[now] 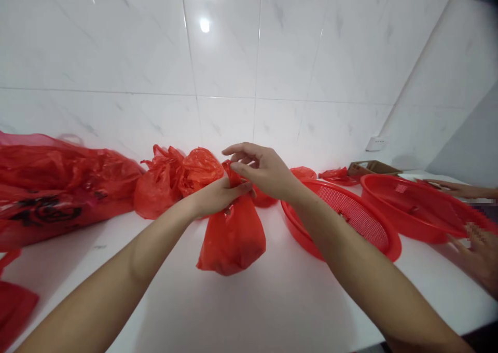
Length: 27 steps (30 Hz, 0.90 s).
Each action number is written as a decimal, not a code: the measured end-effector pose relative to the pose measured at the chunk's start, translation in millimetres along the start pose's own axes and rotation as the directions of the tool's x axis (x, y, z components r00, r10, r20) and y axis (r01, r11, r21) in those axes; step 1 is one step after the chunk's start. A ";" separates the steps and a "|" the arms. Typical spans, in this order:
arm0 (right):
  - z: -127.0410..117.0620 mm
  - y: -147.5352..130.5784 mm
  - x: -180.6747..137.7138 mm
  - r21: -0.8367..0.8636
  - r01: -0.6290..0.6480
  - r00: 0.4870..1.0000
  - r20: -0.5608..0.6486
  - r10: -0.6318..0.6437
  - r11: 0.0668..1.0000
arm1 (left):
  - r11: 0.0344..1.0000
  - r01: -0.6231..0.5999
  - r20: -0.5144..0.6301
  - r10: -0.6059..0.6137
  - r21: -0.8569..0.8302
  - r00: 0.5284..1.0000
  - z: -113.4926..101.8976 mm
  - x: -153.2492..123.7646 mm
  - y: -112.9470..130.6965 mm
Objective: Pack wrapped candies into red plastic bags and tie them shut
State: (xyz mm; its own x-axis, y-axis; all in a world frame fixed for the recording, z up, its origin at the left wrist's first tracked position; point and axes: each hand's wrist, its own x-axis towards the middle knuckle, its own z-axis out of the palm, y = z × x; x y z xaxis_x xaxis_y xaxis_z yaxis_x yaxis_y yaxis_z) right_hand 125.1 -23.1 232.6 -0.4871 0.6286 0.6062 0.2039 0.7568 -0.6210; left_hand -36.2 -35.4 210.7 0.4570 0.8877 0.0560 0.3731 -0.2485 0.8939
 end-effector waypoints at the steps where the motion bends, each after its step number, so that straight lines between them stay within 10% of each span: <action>1: 4.8 8.8 -4.4 -0.022 -0.024 0.997 -0.067 0.023 0.999 | 0.998 0.047 -0.014 -0.047 -0.039 0.999 -1.1 0.1 -2.9; 6: 20.7 46.3 -29.9 0.016 -0.120 0.993 -0.008 0.120 0.993 | 0.970 0.144 0.000 -0.147 -0.194 0.989 -10.5 -6.2 -20.2; 12: 23.3 0.0 -64.2 0.172 -0.010 0.992 -0.123 0.031 0.985 | 0.929 0.029 0.061 -0.007 -0.369 0.998 -16.4 -16.3 -29.1; 15: 24.3 -7.2 -68.1 0.193 0.039 0.994 -0.112 -0.018 0.980 | 0.978 -0.038 0.120 0.063 -0.205 0.991 -17.3 -20.3 -26.2; 19: 36.1 33.5 -59.7 0.273 -0.180 0.961 -0.155 0.227 0.945 | 0.984 -0.165 0.192 0.148 0.074 0.970 -9.6 -19.3 -27.1; 27: 61.6 80.8 -80.9 0.514 -0.417 0.909 0.213 0.359 0.749 | 0.835 -0.257 -0.266 0.422 0.486 0.867 22.0 -6.4 -72.1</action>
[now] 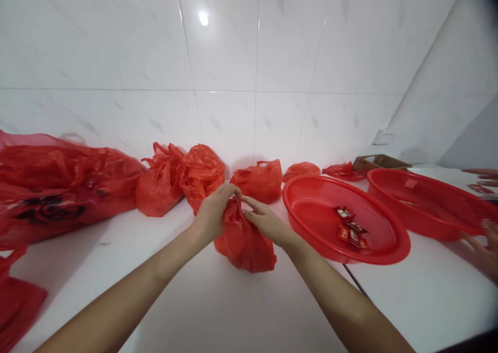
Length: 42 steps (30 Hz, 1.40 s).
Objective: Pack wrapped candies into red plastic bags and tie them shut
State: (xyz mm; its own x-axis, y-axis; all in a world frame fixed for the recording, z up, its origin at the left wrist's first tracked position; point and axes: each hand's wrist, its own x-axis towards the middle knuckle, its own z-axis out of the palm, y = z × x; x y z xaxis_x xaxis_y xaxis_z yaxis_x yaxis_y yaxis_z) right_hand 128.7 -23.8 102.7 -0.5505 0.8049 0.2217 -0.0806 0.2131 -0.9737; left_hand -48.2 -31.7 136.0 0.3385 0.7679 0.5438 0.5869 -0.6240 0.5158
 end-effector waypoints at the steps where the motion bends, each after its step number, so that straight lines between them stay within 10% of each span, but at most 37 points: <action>1: -0.3 0.3 -2.6 0.011 -0.010 0.999 0.045 0.010 1.000 | 1.000 -0.018 -0.018 0.019 0.003 1.000 3.3 -3.2 -1.1; 9: 5.3 -2.5 -31.4 -0.391 0.104 0.913 -0.327 -0.243 0.914 | 0.990 0.119 0.196 -0.104 -0.069 0.975 -13.9 -32.7 -9.8; 15: -4.6 65.2 -73.0 -0.417 -0.155 0.920 -0.392 -0.023 0.896 | 0.906 0.417 0.249 -0.420 0.068 0.873 -49.8 -88.6 -79.5; 21: 4.9 75.7 -45.5 -0.455 -0.331 0.788 -0.616 -0.024 0.827 | 0.877 0.476 -0.058 -0.480 -0.067 0.875 9.2 -94.0 -82.6; 27: 34.0 86.5 -12.8 -0.727 -0.509 0.827 -0.562 0.027 0.460 | 0.898 0.440 -0.105 -0.438 0.002 0.893 74.1 -66.5 -68.6; 42: -16.0 119.6 -8.7 -0.758 -0.565 0.823 -0.549 0.150 0.327 | 0.764 0.513 0.098 -0.589 0.392 0.802 74.3 -64.3 -92.3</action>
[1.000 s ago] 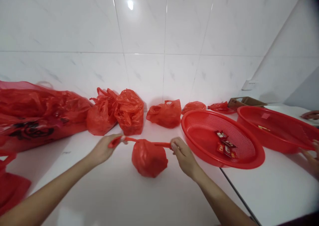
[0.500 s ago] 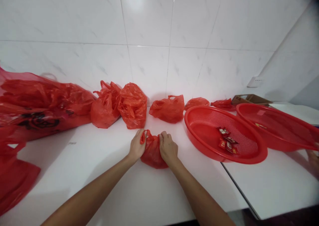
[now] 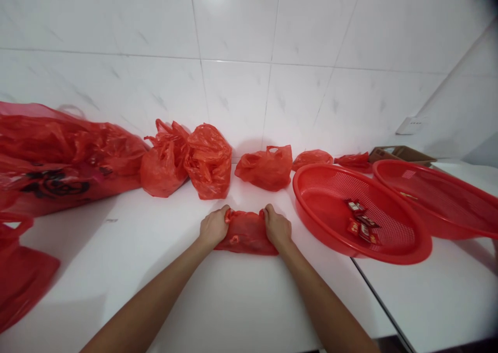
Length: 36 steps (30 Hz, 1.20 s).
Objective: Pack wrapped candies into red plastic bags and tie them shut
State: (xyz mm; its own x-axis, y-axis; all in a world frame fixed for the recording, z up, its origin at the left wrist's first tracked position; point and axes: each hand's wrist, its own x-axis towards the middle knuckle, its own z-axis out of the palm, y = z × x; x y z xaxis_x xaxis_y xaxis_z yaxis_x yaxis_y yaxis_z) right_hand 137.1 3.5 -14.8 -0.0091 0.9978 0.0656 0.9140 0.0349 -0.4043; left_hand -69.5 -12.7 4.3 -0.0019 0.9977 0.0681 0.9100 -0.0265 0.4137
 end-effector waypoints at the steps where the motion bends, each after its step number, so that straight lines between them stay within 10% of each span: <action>1: 2.3 0.4 0.0 0.003 -0.011 1.000 0.002 0.011 1.000 | 1.000 0.008 0.008 -0.008 0.014 1.000 1.2 1.5 0.1; 8: -1.2 8.2 -9.8 0.119 -0.037 0.999 -0.010 0.038 0.992 | 1.000 -0.019 0.047 0.020 -0.008 0.999 3.6 -5.9 -4.6; 16: -9.1 24.1 -37.8 0.448 0.046 0.997 -0.070 -0.016 0.893 | 0.940 -0.331 -0.029 0.329 -0.087 0.944 1.2 -49.6 -26.7; 25: -2.1 28.9 -30.7 -0.087 0.008 0.999 -0.031 -0.011 0.996 | 0.956 -0.291 -0.006 0.291 0.037 0.957 8.9 -46.9 -23.8; 36: 7.5 24.2 -31.3 -0.204 -0.017 1.000 0.003 0.018 0.979 | 0.985 -0.162 0.040 0.160 0.057 0.986 18.6 -48.7 -17.7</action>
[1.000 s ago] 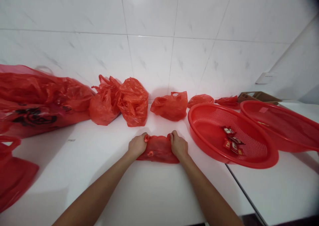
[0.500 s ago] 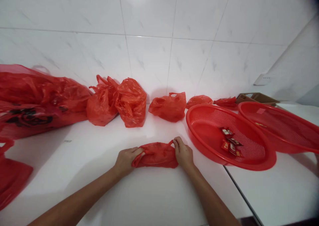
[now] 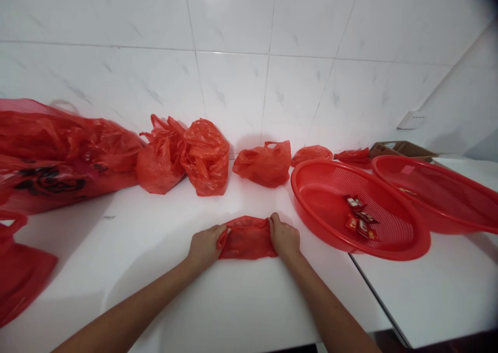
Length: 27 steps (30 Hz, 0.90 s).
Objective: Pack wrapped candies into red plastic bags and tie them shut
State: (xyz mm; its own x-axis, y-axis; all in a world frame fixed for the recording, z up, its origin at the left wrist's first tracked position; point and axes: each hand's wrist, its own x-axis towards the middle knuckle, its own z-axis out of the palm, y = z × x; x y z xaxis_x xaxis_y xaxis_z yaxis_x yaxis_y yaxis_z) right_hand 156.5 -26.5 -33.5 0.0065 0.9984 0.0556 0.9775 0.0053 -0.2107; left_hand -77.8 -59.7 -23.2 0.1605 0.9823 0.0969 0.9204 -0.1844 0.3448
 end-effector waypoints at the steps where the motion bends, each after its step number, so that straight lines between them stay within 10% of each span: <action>1: -0.9 0.1 -0.1 0.000 -0.005 1.000 0.001 0.005 1.000 | 1.000 0.001 0.008 -0.001 -0.005 1.000 -2.3 0.7 -0.2; 11: -11.0 8.6 7.9 0.146 -0.041 0.999 0.019 0.038 0.989 | 0.994 0.005 0.101 0.006 -0.113 0.995 -62.7 -32.0 -23.9; 16: -37.0 3.8 9.7 0.319 0.003 1.000 0.004 -0.004 0.948 | 0.815 0.021 0.075 0.028 -0.579 0.997 -91.5 -23.7 1.1; 21: -99.9 -30.8 8.6 0.701 0.357 0.934 -0.249 -0.257 0.617 | 0.249 0.142 0.149 0.007 -0.958 0.989 -91.9 9.7 39.5; 27: -120.9 -67.5 18.5 0.835 0.434 0.858 -0.268 -0.439 0.338 | 0.325 0.094 0.158 0.176 -0.941 0.972 -74.4 20.8 70.7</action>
State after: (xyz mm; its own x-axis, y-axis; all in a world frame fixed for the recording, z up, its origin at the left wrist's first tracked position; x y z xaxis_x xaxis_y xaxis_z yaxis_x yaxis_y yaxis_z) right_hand 116.1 -15.1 99.8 -0.3669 0.8389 0.4020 0.1571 0.4818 -0.8621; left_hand -35.9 -54.8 72.6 0.3745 0.9272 0.0073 -0.0217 0.0009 0.9998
